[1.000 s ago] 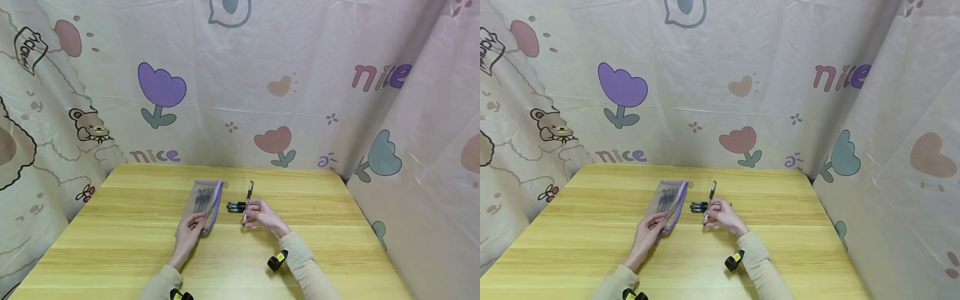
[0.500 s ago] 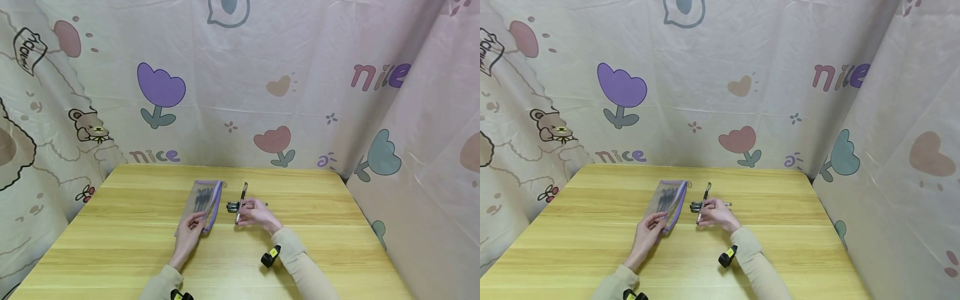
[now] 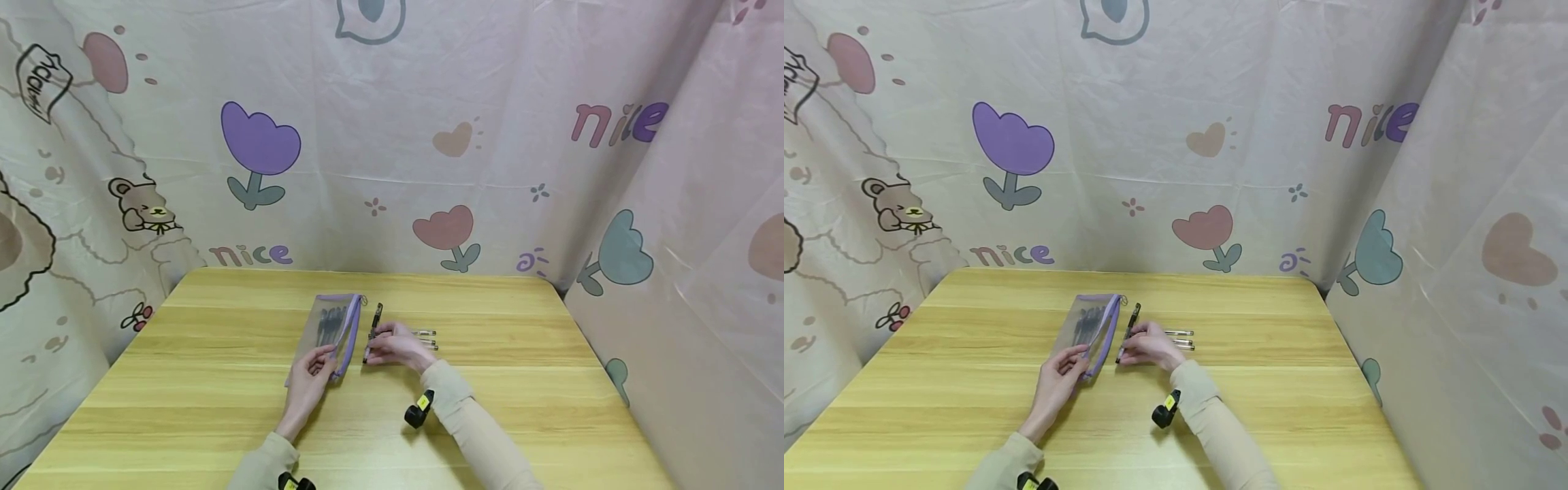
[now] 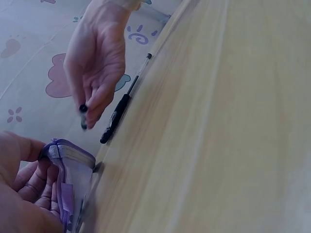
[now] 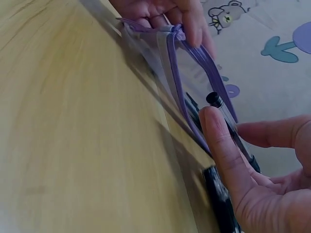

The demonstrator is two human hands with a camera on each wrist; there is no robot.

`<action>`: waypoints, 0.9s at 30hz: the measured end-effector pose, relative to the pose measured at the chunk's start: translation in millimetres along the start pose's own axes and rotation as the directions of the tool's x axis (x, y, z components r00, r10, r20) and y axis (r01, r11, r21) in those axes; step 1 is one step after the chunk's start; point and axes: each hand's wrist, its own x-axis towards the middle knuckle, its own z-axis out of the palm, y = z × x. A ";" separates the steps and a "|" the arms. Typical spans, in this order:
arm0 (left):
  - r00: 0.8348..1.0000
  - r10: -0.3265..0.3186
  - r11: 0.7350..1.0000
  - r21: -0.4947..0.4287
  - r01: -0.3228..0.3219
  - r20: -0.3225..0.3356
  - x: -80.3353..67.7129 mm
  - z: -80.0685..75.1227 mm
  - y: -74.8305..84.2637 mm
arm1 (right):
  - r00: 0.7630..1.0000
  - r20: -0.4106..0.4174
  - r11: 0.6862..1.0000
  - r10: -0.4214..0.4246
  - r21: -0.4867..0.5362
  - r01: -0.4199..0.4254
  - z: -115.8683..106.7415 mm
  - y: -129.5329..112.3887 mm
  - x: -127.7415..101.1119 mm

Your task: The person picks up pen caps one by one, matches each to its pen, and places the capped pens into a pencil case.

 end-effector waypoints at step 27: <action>0.997 0.076 0.996 -0.037 -0.076 0.016 -0.1 -0.5 -3.6 | 0.999 -0.047 0.995 0.005 -0.095 -0.009 45.3 3.4 41.8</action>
